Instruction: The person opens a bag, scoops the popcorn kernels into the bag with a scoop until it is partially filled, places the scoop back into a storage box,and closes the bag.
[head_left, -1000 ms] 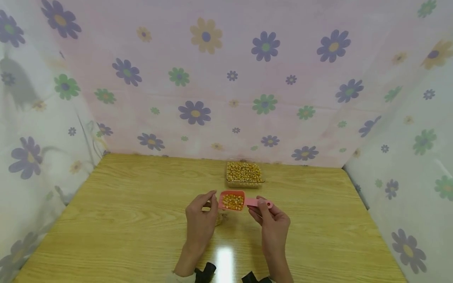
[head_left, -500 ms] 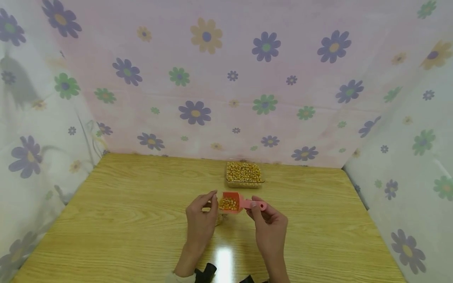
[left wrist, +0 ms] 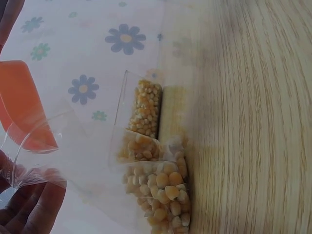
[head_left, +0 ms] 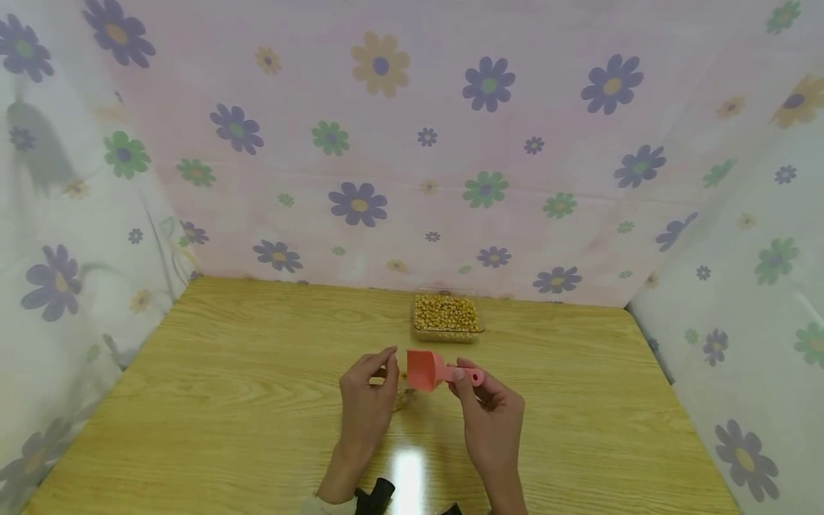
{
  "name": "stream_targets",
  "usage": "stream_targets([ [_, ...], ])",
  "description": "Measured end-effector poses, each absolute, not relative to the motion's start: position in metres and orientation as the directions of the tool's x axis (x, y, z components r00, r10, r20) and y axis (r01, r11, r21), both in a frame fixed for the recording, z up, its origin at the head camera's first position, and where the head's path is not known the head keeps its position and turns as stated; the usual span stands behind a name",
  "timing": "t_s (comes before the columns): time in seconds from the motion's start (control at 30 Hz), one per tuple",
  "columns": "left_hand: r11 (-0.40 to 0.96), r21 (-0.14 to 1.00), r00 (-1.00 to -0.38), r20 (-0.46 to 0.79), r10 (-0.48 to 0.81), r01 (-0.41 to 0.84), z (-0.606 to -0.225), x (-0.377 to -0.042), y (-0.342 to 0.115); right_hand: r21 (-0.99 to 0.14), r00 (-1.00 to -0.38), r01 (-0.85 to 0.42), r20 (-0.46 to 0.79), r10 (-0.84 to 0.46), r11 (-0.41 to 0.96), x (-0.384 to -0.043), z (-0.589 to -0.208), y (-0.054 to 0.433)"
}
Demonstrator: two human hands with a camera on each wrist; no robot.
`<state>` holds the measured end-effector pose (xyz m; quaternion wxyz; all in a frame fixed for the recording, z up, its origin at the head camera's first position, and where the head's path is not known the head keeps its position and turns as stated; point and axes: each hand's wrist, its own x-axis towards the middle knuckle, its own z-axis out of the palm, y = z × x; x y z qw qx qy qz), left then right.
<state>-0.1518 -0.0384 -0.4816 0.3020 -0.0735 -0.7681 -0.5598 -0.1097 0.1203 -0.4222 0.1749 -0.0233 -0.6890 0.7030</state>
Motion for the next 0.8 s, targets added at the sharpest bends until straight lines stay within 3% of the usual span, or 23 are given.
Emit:
stream_targets([
  [0.53,0.328,0.831,-0.82,0.53,-0.217,0.45,-0.482,-0.149,-0.04,-0.957,-0.922,-0.29,0.284,0.263,0.016,-0.108,-0.419,0.117],
  [0.8,0.315,0.818,-0.801,0.556,-0.223,0.48,-0.485,-0.148,-0.039,-0.939,-0.905,-0.332,0.345,0.248,0.093,-0.113,-0.413,0.13],
])
